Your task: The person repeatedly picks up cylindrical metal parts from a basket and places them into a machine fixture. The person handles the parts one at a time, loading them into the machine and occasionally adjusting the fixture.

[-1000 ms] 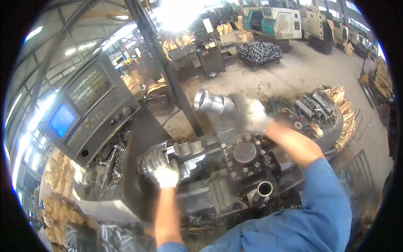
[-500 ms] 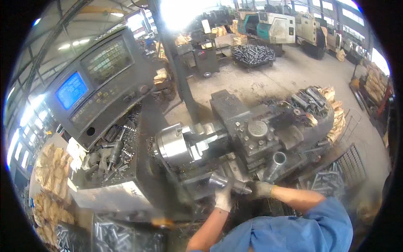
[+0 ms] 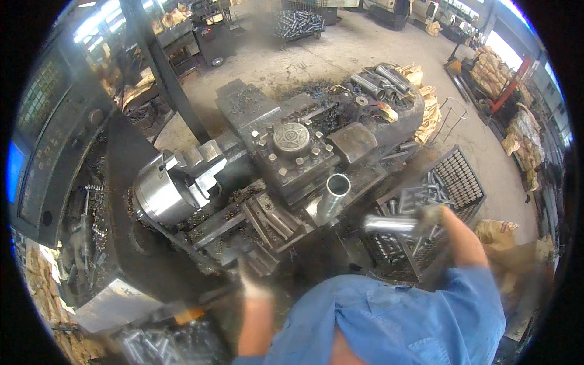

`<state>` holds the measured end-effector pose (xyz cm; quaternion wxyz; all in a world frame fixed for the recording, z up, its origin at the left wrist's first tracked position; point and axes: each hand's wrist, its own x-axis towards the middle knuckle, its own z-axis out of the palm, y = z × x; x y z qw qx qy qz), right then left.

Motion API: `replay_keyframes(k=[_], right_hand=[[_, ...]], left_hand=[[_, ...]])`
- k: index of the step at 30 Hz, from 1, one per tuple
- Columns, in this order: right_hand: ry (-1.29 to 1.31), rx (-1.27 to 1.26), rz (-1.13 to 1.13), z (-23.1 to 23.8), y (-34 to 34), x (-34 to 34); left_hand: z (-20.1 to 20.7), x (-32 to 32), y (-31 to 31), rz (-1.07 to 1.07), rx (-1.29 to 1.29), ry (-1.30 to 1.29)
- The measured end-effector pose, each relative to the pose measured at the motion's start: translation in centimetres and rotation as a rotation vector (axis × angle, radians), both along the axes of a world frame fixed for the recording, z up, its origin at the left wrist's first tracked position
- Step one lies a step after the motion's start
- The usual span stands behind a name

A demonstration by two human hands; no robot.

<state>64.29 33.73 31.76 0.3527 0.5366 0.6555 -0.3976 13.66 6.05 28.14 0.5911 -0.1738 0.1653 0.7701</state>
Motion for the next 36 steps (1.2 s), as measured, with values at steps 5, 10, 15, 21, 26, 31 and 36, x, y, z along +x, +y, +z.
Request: replay_keyframes(k=[5,10,15,21,26,31,36], right_hand=[[0.252,0.729,0.045,2.9,-1.4,-5.6],[0.972,0.715,0.155,3.6,-2.8,-26.7],[1.430,0.599,0.576,3.8,-8.2,-31.4],[0.670,0.708,0.579,-1.9,-10.9,-38.5],[0.907,0.228,-0.005,0.1,-8.2,-38.4],[0.938,0.116,0.096,3.2,-9.5,-39.7],[1.124,0.221,0.143,6.7,-9.9,-40.7]], left_hand=[[5.1,1.1,-1.2,-0.013,-0.321,0.426],[7.3,1.3,-1.3,-0.277,-0.301,0.456],[6.6,1.9,-1.4,-0.357,-0.188,0.438],[2.2,-2.6,-0.6,-0.167,-0.304,0.775],[-0.8,-4.9,-0.6,-0.132,-0.084,0.557],[1.3,-1.3,2.9,0.002,0.136,0.641],[6.8,-0.1,5.8,-0.006,-0.075,0.582]])
